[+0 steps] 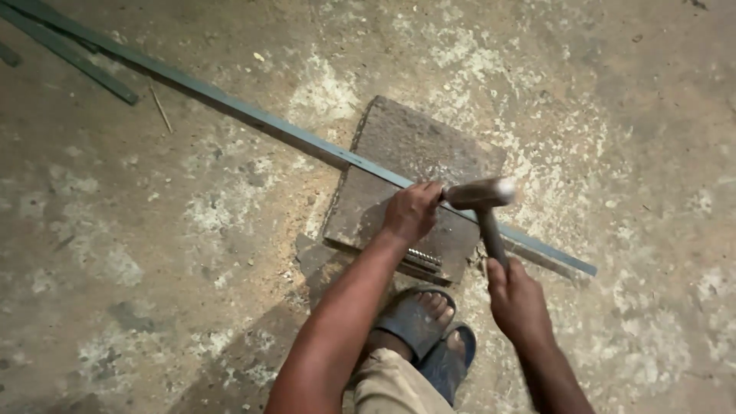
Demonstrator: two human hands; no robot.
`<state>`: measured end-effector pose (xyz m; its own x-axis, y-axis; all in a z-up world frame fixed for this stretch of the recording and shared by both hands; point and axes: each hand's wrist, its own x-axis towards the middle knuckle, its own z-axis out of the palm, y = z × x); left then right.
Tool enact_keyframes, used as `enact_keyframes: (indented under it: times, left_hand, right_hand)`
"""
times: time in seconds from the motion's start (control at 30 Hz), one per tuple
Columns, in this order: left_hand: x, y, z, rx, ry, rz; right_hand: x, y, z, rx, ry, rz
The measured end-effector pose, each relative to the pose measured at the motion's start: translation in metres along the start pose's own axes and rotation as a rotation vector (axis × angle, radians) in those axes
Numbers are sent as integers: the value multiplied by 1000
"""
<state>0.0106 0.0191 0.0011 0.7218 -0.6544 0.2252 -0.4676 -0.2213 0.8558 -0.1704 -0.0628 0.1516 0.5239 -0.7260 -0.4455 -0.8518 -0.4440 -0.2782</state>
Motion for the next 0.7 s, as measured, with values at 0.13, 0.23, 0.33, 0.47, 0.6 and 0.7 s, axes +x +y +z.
enact_keyframes:
  times: [0.13, 0.23, 0.33, 0.47, 0.6, 0.7]
  left_hand:
    - [2, 1, -3, -4, 26, -37]
    - [5, 3, 3, -43, 53, -39]
    - [4, 3, 9, -53, 54, -51]
    - [-3, 12, 39, -49, 21, 1]
    - [0, 27, 56, -150, -99, -19]
    - [5, 21, 63, -204, -99, -182]
  right_hand:
    - [-29, 23, 14, 370, 26, 102]
    - [-43, 66, 37, 563, -10, 213]
    - [-47, 98, 63, 411, -30, 214]
    - [-53, 117, 91, 257, -21, 178]
    - [-55, 97, 86, 228, -68, 282]
    - [-52, 105, 82, 274, -141, 344]
